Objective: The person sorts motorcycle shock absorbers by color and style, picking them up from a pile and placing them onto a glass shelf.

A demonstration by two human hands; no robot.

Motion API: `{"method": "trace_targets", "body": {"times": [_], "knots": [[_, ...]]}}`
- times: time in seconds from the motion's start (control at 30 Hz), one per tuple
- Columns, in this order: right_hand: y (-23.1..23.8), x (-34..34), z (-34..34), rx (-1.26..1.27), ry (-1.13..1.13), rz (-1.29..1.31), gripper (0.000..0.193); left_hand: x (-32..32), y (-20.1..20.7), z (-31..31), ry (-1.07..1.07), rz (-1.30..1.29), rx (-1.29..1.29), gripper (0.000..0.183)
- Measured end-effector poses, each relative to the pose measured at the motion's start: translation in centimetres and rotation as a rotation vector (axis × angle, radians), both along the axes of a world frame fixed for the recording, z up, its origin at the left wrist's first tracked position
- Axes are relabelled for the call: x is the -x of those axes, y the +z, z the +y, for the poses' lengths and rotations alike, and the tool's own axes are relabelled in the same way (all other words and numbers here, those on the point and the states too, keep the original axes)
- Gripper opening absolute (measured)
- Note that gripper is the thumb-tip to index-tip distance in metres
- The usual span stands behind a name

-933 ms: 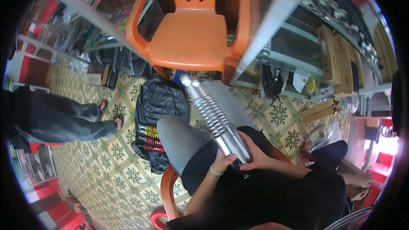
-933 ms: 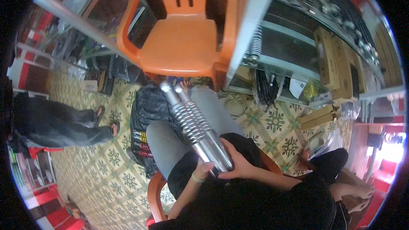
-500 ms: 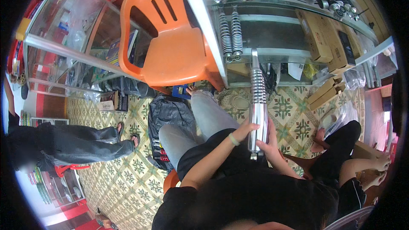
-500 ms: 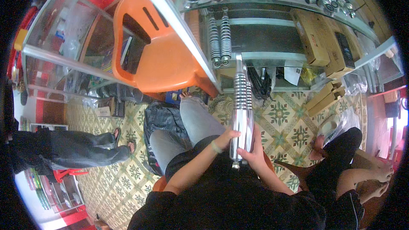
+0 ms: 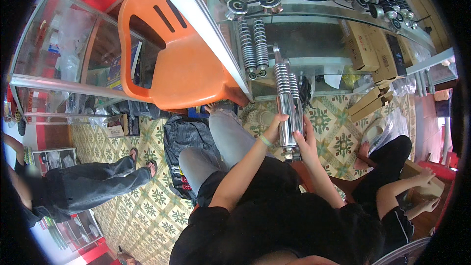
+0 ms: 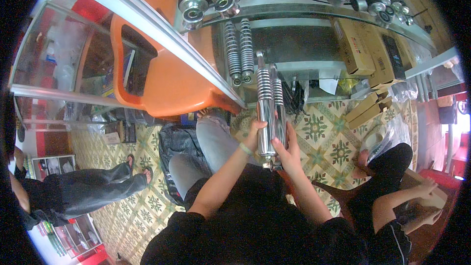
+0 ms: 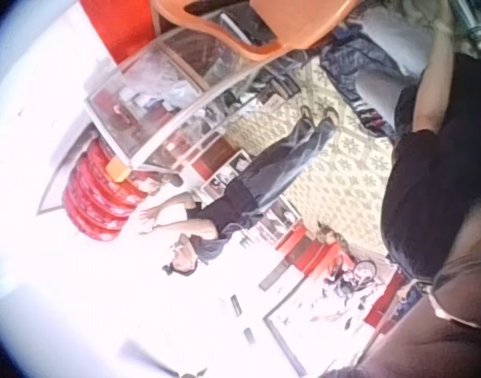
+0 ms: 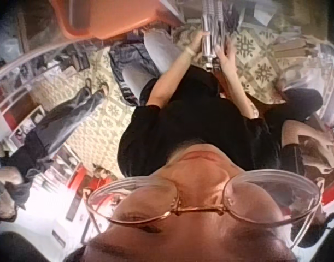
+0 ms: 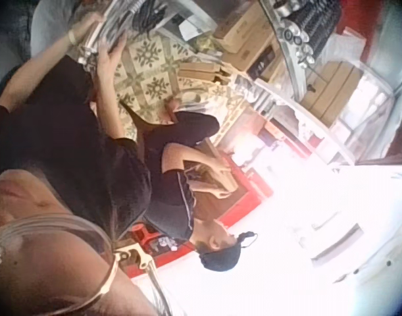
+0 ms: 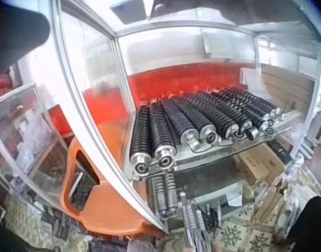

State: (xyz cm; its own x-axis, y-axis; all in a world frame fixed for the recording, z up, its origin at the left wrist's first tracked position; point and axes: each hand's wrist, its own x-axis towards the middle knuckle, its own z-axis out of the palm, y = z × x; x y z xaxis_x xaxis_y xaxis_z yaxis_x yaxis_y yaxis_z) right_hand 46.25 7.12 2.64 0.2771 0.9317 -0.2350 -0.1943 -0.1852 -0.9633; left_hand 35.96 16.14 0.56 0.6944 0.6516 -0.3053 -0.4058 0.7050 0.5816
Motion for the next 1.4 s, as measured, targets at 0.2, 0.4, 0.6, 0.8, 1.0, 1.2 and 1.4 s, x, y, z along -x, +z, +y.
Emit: {"method": "trace_targets", "body": {"times": [0.2,0.4,0.6,0.8,1.0,1.2,1.4], "knots": [[0.7,0.1,2.0,0.003,-0.073,0.004,0.056,-0.9,-2.0,2.0,0.039,-0.067,0.037,0.06],[-0.5,-0.6,3.2,0.024,-0.127,-0.133,0.051,-1.6,-1.7,3.3,0.058,-0.188,0.113,0.049],[-0.3,-1.1,4.4,0.004,-0.139,-0.209,0.051,-2.4,-1.2,4.5,0.043,-0.275,0.162,0.045],[-0.2,-1.7,5.3,0.032,-0.082,-0.483,0.054,-3.2,-2.6,5.2,0.061,-0.477,0.226,0.043],[0.6,-1.7,5.7,0.076,-0.01,-0.82,0.059,-3.8,-4.4,4.9,0.206,-0.477,0.319,0.054],[0.5,-1.5,6.0,0.075,0.026,-0.917,0.061,-4.2,-3.5,4.5,0.219,-0.663,0.407,0.062],[-0.7,-1.3,6.4,0.061,0.027,-0.993,0.058,-4.6,-6.2,4.0,0.207,-0.633,0.353,0.062]]}}
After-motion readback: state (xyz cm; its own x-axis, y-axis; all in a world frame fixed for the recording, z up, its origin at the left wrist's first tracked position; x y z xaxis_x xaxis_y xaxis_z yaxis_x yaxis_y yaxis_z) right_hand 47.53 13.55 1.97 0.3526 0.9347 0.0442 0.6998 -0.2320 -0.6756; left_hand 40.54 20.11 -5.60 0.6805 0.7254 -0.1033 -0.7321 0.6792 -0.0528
